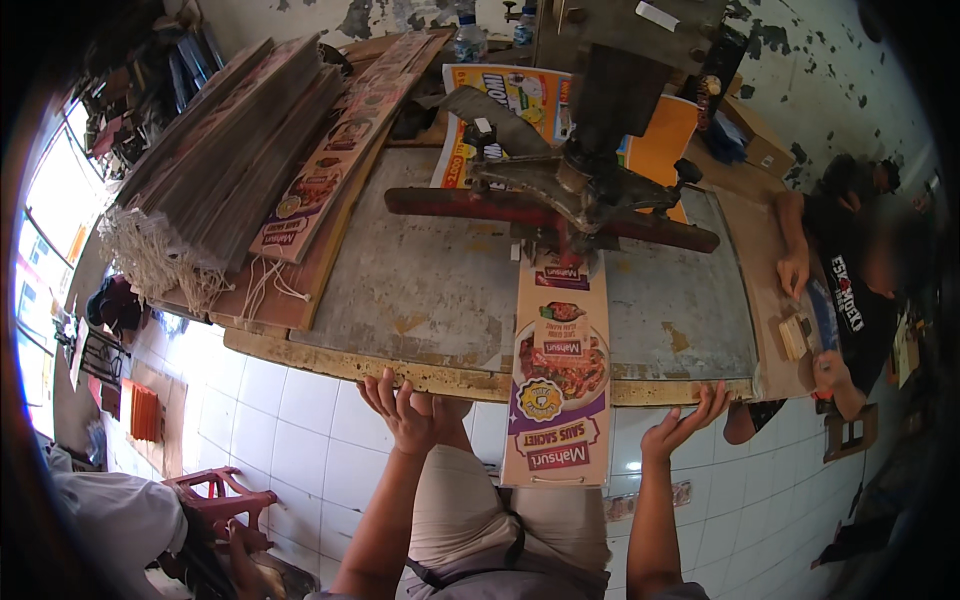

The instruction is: The person stamps a long strip of printed packets using a manual stamping machine by hand, sliding the strip forward one segment at a time and pressing the stamp down on each section.

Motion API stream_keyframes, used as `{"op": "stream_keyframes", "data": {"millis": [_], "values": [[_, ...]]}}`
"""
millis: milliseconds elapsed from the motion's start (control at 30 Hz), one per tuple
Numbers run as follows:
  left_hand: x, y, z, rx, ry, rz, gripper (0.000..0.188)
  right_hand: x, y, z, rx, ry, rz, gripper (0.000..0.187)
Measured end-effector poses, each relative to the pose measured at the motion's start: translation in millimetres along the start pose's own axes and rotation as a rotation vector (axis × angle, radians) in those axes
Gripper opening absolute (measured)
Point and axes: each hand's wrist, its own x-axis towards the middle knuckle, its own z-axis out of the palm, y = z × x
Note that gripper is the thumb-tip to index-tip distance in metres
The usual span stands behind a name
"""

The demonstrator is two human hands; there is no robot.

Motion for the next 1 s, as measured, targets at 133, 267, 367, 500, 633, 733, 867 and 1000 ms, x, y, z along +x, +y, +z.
{"op": "stream_keyframes", "data": {"millis": [133,267,367,500,633,733,867,1000], "values": [[27,35,-38,-0.043,-0.109,-0.12,0.058,-7,-50,-28,0.052,-0.082,0.037,0.06],[52,77,-81,-0.211,-0.241,-0.185,0.041,-27,-94,-53,0.748,-0.371,0.252,0.069],[64,110,-99,-0.774,-0.517,-0.493,0.033,-8,-133,-58,1.123,-0.48,0.636,0.075],[65,140,-103,-1.079,-0.771,-0.899,0.027,4,-145,-62,1.096,-0.538,0.678,0.068],[72,146,-107,-1.105,-0.949,-0.988,0.036,-2,-133,-63,1.047,-0.607,0.62,0.052],[72,144,-108,-1.138,-0.991,-1.036,0.037,-3,-132,-64,1.049,-0.628,0.607,0.044],[70,143,-110,-1.13,-1.009,-1.045,0.037,-3,-132,-66,1.028,-0.673,0.607,0.041],[76,144,-112,-1.11,-1.035,-1.037,0.039,0,-132,-67,0.981,-0.67,0.572,0.04]]}}
